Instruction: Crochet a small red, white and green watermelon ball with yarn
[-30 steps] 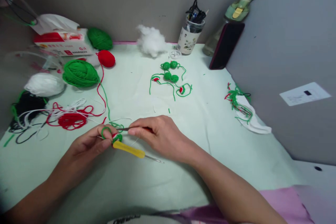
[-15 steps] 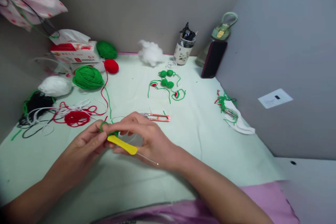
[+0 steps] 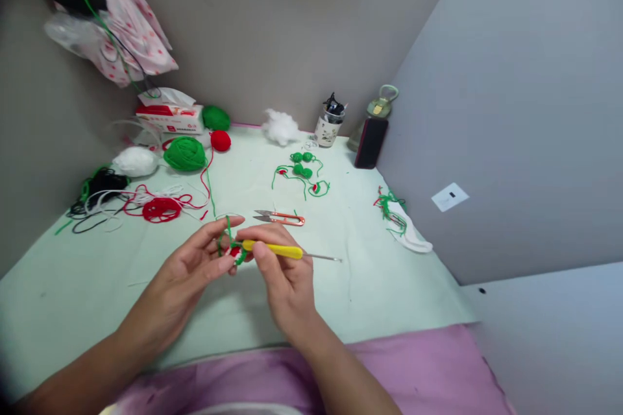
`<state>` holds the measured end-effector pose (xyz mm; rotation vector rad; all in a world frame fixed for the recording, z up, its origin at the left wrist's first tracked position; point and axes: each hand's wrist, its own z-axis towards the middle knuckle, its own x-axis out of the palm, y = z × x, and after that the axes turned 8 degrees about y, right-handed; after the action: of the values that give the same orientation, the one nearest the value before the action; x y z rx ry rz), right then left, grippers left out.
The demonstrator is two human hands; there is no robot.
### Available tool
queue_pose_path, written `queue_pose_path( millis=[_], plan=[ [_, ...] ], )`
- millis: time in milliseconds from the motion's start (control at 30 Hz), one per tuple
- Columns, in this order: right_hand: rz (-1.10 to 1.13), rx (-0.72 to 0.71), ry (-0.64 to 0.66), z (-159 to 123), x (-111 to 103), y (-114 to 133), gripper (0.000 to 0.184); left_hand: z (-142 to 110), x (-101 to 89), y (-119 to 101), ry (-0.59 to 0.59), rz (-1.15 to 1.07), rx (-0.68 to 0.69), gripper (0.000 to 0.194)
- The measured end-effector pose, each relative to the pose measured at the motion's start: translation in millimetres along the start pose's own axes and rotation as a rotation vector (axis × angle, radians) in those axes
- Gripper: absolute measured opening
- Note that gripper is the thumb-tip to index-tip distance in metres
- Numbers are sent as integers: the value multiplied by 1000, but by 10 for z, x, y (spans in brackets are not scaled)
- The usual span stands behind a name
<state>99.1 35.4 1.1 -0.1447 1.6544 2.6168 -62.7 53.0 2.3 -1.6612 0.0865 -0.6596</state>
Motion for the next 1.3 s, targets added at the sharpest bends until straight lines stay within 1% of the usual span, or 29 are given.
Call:
queue_pose_path(
  millis=[100, 200, 333, 433, 533, 600, 700, 800, 867, 967, 1067, 1167, 1300],
  plan=[
    [51, -15, -31, -87, 29, 22, 22, -82, 80, 28, -27, 8, 8, 44],
    [-5, -54, -11, -138, 23, 62, 14, -107, 131, 42, -50, -27, 35, 45],
    [-119, -61, 37, -180, -11, 105, 25, -82, 155, 40, -63, -53, 39, 41],
    [-174, -90, 23, -197, -14, 80, 33, -64, 162, 15, -92, -92, -6, 45],
    [-193, -111, -23, -208, 9, 14, 32, -70, 177, -17, -94, -193, -91, 59],
    [-196, -111, -33, -222, 29, -31, 33, -87, 188, -32, -72, -261, -151, 67],
    [-163, -75, -50, -250, 43, -75, 34, -125, 199, -36, -15, -321, -216, 71],
    [-96, -35, -47, -262, 33, -88, 31, -152, 205, -21, 25, -311, -233, 67],
    [-35, -9, -35, -251, 15, -89, 28, -154, 208, -5, 17, -277, -203, 63],
    [102, 32, -42, -219, -18, -102, 19, -135, 211, 17, -34, -238, -135, 58],
    [217, 103, -50, -203, -37, -135, 15, -113, 204, 33, -57, -222, -100, 54],
    [231, 151, -63, -210, -33, -158, 15, -110, 189, 56, -50, -186, -93, 55],
    [173, 121, -59, -217, -18, -147, 15, -116, 172, 93, -46, -161, -116, 61]
  ],
)
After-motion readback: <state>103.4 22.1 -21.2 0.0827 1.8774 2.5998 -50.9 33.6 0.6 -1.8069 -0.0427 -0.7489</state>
